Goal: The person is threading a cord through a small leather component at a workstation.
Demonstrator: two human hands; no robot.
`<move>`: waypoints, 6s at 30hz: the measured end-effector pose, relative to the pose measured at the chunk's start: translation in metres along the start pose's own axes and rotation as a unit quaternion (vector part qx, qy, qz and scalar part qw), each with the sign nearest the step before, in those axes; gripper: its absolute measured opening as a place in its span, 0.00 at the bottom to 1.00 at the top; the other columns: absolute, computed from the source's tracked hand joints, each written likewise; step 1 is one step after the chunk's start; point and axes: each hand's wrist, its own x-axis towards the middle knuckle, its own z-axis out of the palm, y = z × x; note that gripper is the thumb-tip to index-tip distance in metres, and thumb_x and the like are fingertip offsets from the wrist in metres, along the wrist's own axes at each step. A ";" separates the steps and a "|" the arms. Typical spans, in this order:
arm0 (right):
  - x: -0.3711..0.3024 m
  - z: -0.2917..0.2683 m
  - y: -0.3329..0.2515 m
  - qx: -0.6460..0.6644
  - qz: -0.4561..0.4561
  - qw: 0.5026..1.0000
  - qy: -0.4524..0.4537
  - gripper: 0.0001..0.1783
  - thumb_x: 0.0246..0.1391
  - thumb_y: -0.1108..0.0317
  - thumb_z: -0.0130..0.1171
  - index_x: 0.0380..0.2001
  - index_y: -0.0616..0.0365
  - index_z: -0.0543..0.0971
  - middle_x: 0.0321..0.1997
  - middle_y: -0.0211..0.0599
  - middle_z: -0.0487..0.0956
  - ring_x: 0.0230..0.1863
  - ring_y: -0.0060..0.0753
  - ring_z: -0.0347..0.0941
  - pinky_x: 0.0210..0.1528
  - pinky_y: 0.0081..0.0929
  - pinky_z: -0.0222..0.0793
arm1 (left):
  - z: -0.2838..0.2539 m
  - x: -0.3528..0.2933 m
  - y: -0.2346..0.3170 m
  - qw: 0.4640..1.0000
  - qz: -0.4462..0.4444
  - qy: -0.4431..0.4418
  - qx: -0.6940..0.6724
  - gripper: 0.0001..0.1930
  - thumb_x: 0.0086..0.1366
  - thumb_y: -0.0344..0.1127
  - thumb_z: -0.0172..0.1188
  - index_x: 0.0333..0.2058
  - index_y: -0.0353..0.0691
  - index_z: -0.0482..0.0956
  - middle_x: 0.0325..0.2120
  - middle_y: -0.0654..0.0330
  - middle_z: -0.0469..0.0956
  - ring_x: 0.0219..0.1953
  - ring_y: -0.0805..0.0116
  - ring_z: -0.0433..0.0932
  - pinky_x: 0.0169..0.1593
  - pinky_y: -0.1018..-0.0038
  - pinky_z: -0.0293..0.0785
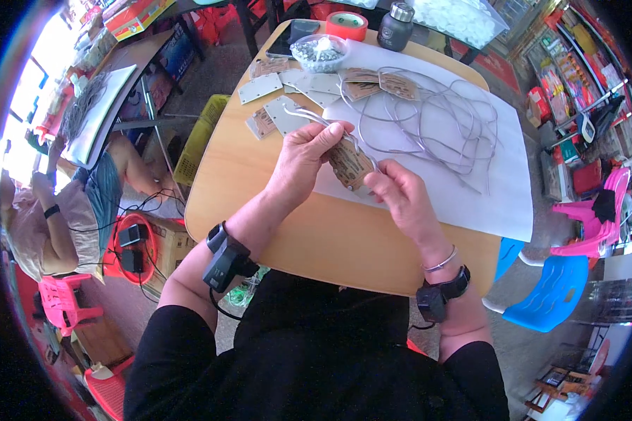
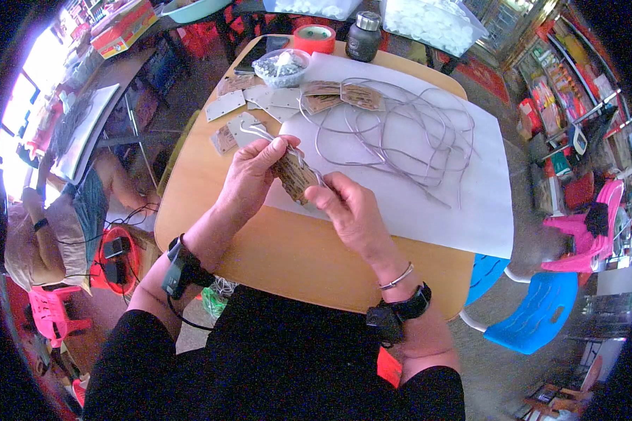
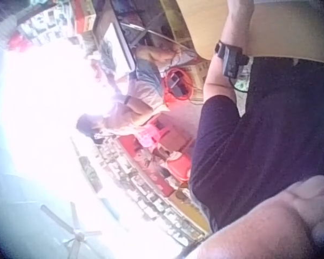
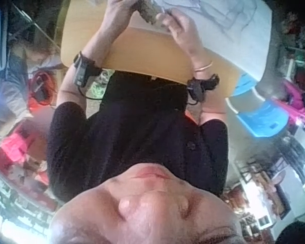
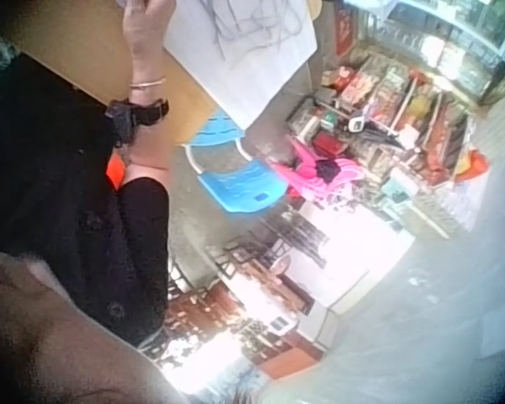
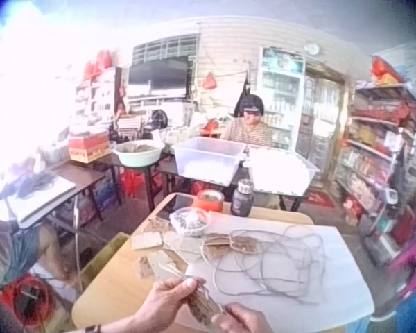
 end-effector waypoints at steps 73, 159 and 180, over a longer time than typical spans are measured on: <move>-0.003 0.022 0.022 -0.250 -0.139 0.958 0.019 0.08 0.55 0.64 0.50 0.30 0.57 0.74 0.27 0.45 0.77 0.32 0.48 0.75 0.35 0.39 0.68 | 0.058 0.151 -0.005 0.637 0.406 -0.059 0.653 0.12 0.52 0.38 0.58 0.34 0.40 0.79 0.35 0.53 0.78 0.36 0.49 0.76 0.45 0.60 0.71; 0.016 -0.105 0.009 0.454 -0.137 0.834 0.281 0.07 0.52 0.67 0.60 0.30 0.59 0.77 0.30 0.29 0.75 0.21 0.16 0.65 0.23 0.18 0.64 | -0.008 0.016 0.036 0.903 -0.114 -0.291 0.294 0.08 0.52 0.35 0.64 0.25 0.37 0.78 0.20 0.70 0.73 0.25 0.82 0.69 0.29 0.82 0.63; 0.024 -0.126 0.029 0.445 -0.136 0.834 0.297 0.12 0.57 0.66 0.54 0.39 0.63 0.76 0.25 0.26 0.70 0.24 0.18 0.61 0.28 0.20 0.59 | -0.013 0.018 0.036 0.946 -0.039 -0.246 0.209 0.15 0.51 0.25 0.58 0.41 0.33 0.77 0.32 0.63 0.79 0.35 0.76 0.75 0.43 0.79 0.70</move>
